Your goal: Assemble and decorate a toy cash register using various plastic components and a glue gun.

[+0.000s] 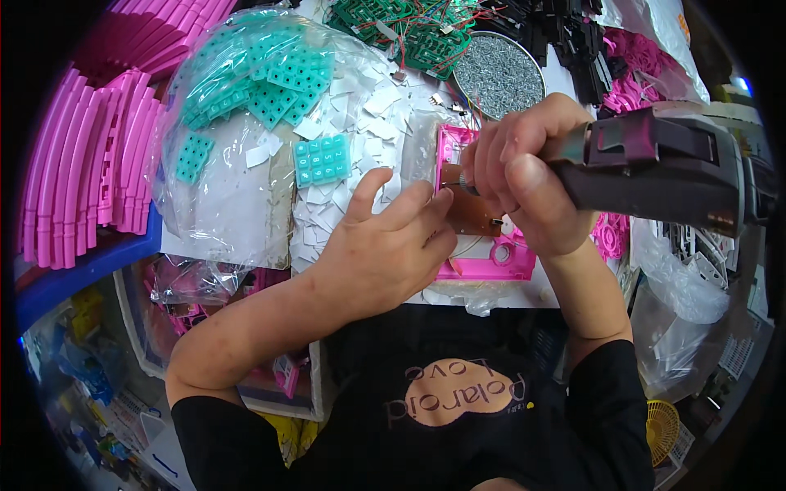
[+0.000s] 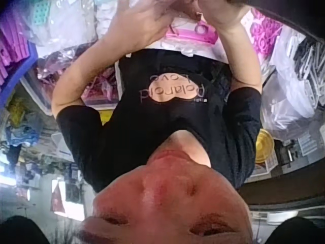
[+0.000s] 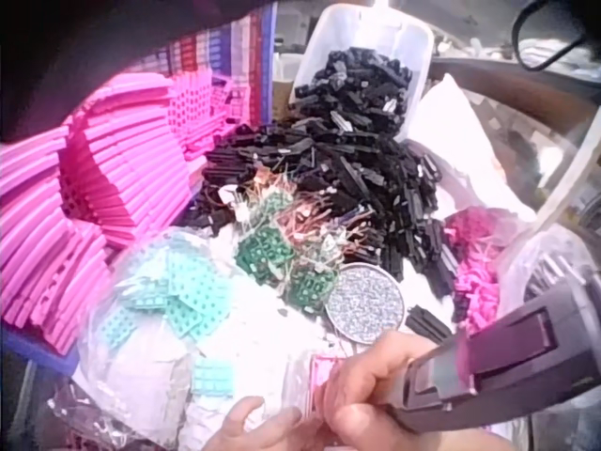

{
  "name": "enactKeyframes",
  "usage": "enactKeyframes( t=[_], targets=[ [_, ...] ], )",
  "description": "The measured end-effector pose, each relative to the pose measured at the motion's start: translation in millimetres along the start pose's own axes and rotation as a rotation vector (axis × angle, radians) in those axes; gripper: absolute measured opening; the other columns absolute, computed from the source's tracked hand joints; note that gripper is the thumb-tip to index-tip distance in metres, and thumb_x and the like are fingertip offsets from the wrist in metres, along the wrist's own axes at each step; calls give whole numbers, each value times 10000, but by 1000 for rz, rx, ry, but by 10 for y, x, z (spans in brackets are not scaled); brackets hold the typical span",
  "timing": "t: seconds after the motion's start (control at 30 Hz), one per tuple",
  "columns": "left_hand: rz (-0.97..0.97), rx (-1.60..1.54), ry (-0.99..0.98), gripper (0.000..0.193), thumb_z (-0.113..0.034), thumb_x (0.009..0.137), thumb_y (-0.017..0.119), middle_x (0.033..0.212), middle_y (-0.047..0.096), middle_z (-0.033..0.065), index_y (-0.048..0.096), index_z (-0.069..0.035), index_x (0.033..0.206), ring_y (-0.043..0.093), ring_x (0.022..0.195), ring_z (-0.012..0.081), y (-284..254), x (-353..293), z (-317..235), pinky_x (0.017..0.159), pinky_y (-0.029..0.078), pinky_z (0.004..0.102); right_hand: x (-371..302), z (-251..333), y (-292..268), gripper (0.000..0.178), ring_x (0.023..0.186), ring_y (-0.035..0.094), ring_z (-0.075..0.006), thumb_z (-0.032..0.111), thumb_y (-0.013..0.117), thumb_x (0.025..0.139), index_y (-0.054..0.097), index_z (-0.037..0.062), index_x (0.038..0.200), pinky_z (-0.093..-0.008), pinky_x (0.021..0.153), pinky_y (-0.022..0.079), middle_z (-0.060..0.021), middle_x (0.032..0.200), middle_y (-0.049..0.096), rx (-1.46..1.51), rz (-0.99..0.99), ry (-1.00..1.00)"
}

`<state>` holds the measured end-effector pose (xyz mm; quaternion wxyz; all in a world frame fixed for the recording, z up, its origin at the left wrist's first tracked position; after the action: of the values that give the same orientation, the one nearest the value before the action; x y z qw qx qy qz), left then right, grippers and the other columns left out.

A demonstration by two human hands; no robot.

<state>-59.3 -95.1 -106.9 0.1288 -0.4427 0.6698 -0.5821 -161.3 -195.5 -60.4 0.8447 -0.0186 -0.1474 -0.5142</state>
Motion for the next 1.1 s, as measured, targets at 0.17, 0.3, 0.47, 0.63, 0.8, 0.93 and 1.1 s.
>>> enactKeyframes(
  t=[0.17,0.3,0.47,0.63,0.8,0.93,1.1],
  targets=[
    [85,14,-18,305,-324,815,704,1262,650,41,691,-143,1060,536,1165,184,-5,25,11,1087,294,519,33,-1,37,84,630,564,-93,80,716,840,646,37,823,-265,571,457,-17,733,622,-130,24,26],
    [117,-26,-28,320,-313,817,699,1256,647,38,691,-147,1090,559,1080,176,0,29,42,1021,357,469,34,24,66,112,616,556,-109,83,712,856,609,52,828,-289,563,454,-21,710,602,-210,45,-18],
    [103,-42,-29,307,-305,817,697,1254,648,43,689,-144,1078,577,1048,186,10,14,47,992,382,446,12,39,250,227,493,463,-112,130,650,966,447,90,872,-322,537,451,-36,596,519,-408,208,-108],
    [99,-36,-21,309,-305,817,695,1273,645,59,689,-145,1082,581,1046,197,-3,27,12,978,388,449,51,35,242,213,496,451,-115,131,659,964,467,69,895,-309,516,432,-40,603,511,-274,201,-17],
    [7,-165,-94,386,-227,772,775,1276,622,66,663,-120,1125,573,1056,254,-58,-10,79,931,377,456,21,302,-185,255,660,526,-139,144,671,932,533,19,1106,-294,634,466,-45,716,545,165,132,-124],
    [-19,-325,-154,329,-160,762,798,1156,628,59,672,-111,1061,584,972,267,-57,-47,-27,917,380,447,-170,708,-783,538,734,474,-131,298,546,1016,419,26,1463,-385,835,443,-5,844,503,-19,-15,-158],
    [8,-343,-163,155,-87,836,747,922,632,67,694,-86,983,606,822,260,24,71,-126,772,452,379,-744,1365,-864,506,1136,604,-331,9,552,944,421,-36,1431,-466,999,493,-263,1298,575,-743,-566,-528]
  ],
)
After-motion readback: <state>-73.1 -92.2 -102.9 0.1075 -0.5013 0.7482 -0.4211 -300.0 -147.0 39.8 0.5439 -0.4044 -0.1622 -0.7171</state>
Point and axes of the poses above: each hand's wrist, its own x-axis towards the middle knuckle, its own y-axis out of the palm, z = x × y, the point moved 8 cm from there along x, towards the middle knuckle
